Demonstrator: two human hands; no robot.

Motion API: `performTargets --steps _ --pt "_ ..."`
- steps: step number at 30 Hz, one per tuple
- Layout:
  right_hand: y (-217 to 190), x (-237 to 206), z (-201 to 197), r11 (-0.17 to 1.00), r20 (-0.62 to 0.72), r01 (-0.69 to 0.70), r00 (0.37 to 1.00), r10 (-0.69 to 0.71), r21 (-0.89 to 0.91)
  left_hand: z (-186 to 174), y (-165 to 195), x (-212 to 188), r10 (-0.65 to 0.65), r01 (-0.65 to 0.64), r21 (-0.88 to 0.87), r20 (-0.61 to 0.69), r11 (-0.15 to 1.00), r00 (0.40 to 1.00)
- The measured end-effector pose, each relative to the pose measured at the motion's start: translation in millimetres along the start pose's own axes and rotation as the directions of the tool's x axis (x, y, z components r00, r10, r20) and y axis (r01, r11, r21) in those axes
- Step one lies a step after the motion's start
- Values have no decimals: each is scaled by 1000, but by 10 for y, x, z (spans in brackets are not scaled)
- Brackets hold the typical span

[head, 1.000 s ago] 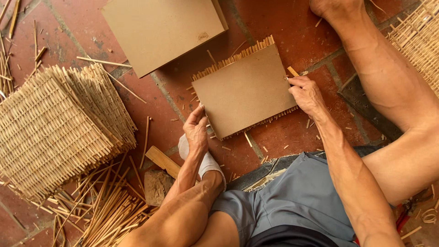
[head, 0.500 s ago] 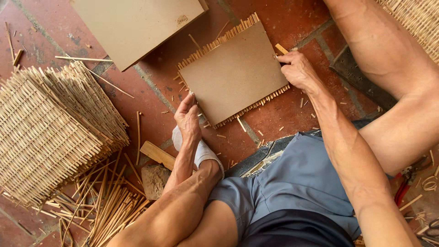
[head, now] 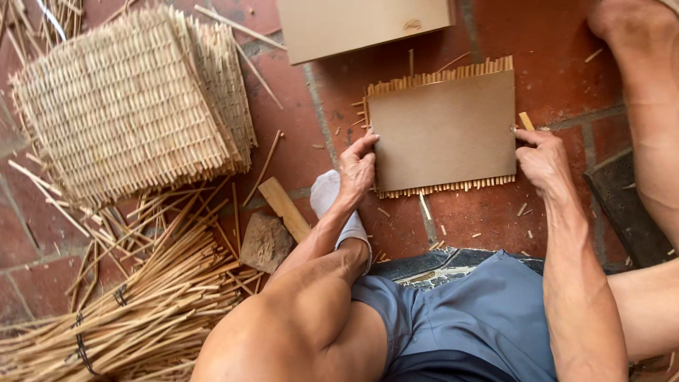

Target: The person weaves thin bamboo strips into a small rectangular mat by hand, then applies a white adhesive to a cardboard backing using a roller and places the mat on top. The person sits on a tiled floor surrounded by finished mats and bamboo strips.

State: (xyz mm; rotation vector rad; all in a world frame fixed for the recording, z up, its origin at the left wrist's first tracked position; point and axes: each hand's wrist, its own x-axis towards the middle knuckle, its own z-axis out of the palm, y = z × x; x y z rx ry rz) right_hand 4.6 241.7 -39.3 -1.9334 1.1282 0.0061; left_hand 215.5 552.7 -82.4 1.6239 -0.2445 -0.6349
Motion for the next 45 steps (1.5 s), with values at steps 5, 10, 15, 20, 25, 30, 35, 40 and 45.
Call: performTargets --steps 5,10,15,20,25,30,35,40,45 --pt "-96 -12 -31 996 7 -93 996 93 4 2 88 -14 -34 34 160 -2 987 999" --pt "64 30 4 999 -6 40 999 -40 -21 -3 194 48 -36 39 304 -14 952 999" --pt "-25 -3 -5 997 -13 74 997 -74 -38 -56 349 117 -90 86 349 -6 933 996" --pt "-271 -97 -68 970 19 -241 970 241 -1 -66 473 132 -137 126 377 0 917 991" --pt "-169 -68 -7 994 12 -1 1000 2 -109 -32 440 124 -127 127 430 -28 894 991" --pt "57 -4 109 986 -50 55 997 -63 -156 -5 394 142 35 1 460 -70 888 997" --pt "-10 -17 137 987 -76 33 996 -45 -158 -5 464 168 -29 55 552 -55 832 998" --pt "-179 -124 236 956 -128 23 990 -63 -292 33 457 79 70 -49 601 -11 798 997" --pt "-290 -175 351 928 -199 6 976 -86 -371 101 325 1 362 -356 824 200 442 911"
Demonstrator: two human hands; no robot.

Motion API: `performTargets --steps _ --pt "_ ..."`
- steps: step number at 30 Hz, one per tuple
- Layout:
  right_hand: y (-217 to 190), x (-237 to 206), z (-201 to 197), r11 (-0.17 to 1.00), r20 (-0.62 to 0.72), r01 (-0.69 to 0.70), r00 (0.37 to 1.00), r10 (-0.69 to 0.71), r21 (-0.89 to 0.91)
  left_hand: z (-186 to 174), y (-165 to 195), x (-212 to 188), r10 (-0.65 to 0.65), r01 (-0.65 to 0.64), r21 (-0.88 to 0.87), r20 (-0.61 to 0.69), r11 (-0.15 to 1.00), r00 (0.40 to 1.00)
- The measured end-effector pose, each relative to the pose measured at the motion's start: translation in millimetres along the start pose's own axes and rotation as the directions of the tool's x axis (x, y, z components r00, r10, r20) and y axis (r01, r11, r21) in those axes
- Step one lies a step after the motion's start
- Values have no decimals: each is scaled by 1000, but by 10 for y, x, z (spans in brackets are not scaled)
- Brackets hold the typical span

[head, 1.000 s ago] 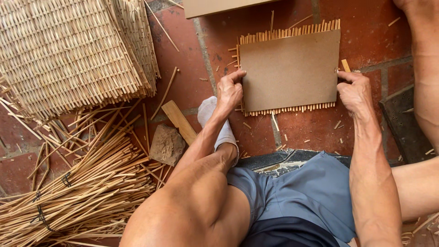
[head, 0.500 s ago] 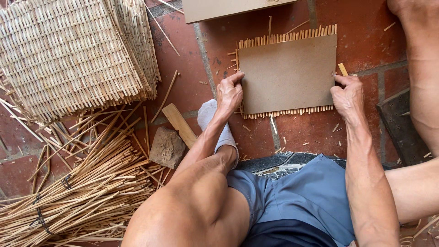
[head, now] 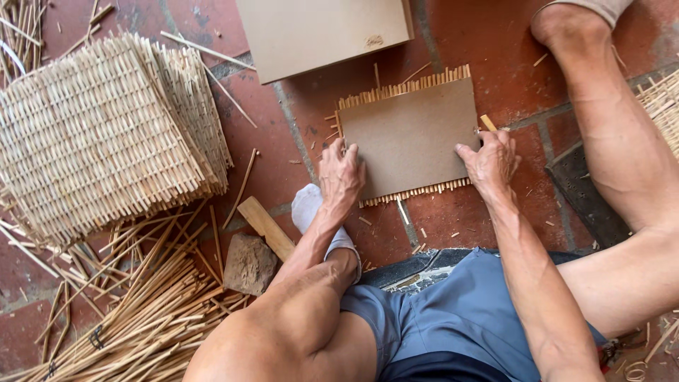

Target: The person weaves thin bamboo strips into a small rectangular mat by hand, then applies a white adhesive to a cardboard backing using a roller and places the mat on top. The person sits on a tiled floor surrounded by finished mats and bamboo strips.

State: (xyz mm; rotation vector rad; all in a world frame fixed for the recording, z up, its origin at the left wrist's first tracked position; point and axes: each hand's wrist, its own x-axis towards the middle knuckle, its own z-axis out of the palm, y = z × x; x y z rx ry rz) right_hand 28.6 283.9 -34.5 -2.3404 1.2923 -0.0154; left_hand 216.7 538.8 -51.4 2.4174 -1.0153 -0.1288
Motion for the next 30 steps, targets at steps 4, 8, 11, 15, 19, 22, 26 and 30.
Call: performTargets --steps 4,8,11,15,19,22,26,30 --pt "-116 92 -58 993 93 -114 989 116 -26 122 118 81 230 -237 79 90 968 969" --pt "-221 243 -149 984 124 -171 977 176 -48 117 261 158 310 -299 -82 192 951 931" --pt "-193 247 -173 971 183 -236 954 236 -24 61 302 135 279 -263 -93 261 960 924" --pt "-74 440 -196 864 293 -449 878 379 228 12 333 185 335 -328 -73 160 942 928" --pt "275 656 -241 854 412 -423 866 282 304 18 341 151 279 -260 -111 212 959 937" --pt "469 717 -305 708 561 -383 827 -23 594 -18 331 142 282 -256 -156 174 954 944" --pt "379 563 -559 662 522 -286 832 -188 693 -195 341 17 244 -212 -206 143 955 959" --pt "-76 107 -1047 792 397 -15 871 -290 610 -442 297 -137 -4 130 -391 306 911 952"
